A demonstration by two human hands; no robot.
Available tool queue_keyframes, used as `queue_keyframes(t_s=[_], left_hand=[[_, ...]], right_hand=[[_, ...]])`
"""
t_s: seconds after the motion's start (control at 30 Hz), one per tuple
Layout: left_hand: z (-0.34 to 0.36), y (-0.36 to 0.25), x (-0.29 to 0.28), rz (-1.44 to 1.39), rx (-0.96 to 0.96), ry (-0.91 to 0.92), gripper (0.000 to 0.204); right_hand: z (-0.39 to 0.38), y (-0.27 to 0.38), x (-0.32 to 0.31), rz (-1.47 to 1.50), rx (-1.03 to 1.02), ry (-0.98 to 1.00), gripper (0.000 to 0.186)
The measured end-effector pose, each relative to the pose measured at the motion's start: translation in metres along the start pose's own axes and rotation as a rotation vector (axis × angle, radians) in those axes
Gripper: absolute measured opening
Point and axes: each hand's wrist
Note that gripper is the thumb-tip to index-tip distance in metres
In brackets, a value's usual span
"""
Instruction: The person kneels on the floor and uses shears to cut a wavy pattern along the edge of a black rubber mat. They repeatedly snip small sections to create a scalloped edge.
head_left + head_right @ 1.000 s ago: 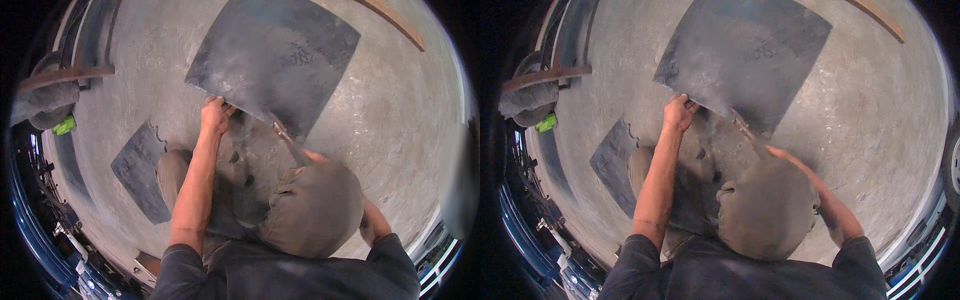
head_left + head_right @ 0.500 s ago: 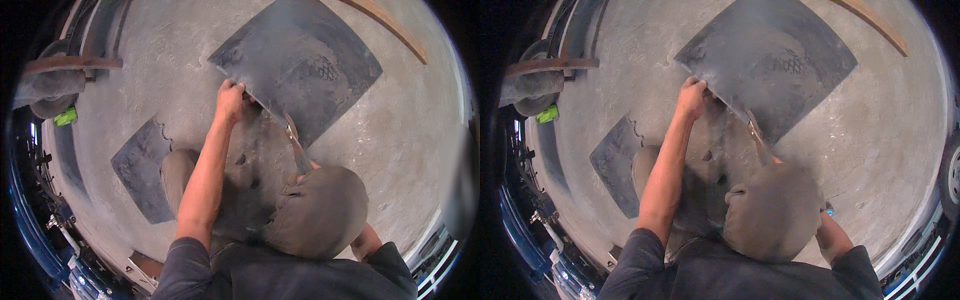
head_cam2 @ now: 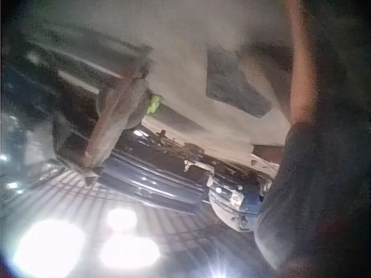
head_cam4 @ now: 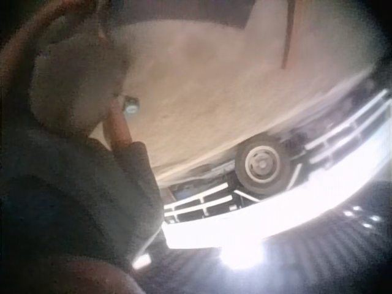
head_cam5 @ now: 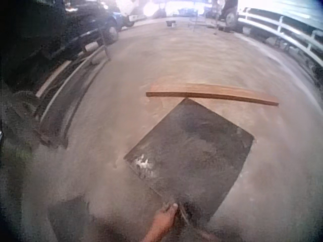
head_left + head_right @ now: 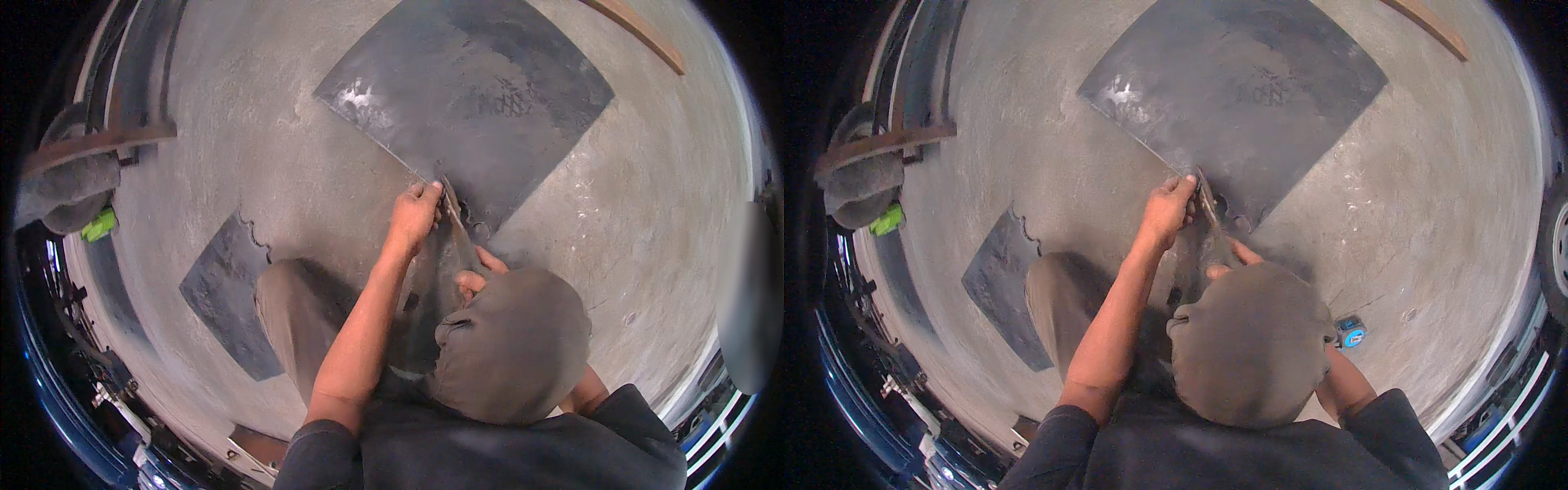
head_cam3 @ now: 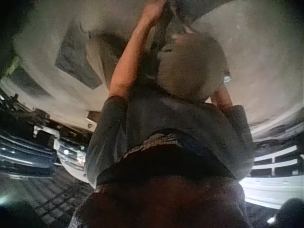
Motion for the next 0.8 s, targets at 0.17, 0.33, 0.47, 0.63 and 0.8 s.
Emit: queue_keyframes(t_s=[0.17, 0.33, 0.47, 0.63, 0.8], left_hand=[[-0.006, -0.008, 0.006, -0.029, -0.106, -0.017, 0.033], [-0.002, -0.013, 0.007, -0.051, -0.014, -0.078, 0.027], [-0.006, -0.014, 0.006, -0.164, -0.071, 0.035, 0.023], [-0.010, -0.016, 0.007, -0.114, -0.074, 0.002, 0.021], [-0.008, -0.013, 0.008, -0.183, -0.062, 0.015, 0.019]], right_hand=[[0.000, -0.004, 0.003, 0.056, -0.038, -0.009, 0.063], [0.008, -0.016, 0.000, 0.105, -0.127, 0.059, 0.069], [0.010, -0.030, -0.007, 0.134, -0.197, 0.107, 0.073], [0.007, -0.021, 0.005, 0.235, -0.170, 0.074, 0.073], [-0.002, 0.021, 0.005, 0.192, -0.075, 0.097, 0.064]])
Point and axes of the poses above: each hand's wrist, its own z-axis towards the middle knuckle, its own x-axis out of the palm, y = z × x, and after that the axes turned 3 degrees about -x, right-handed
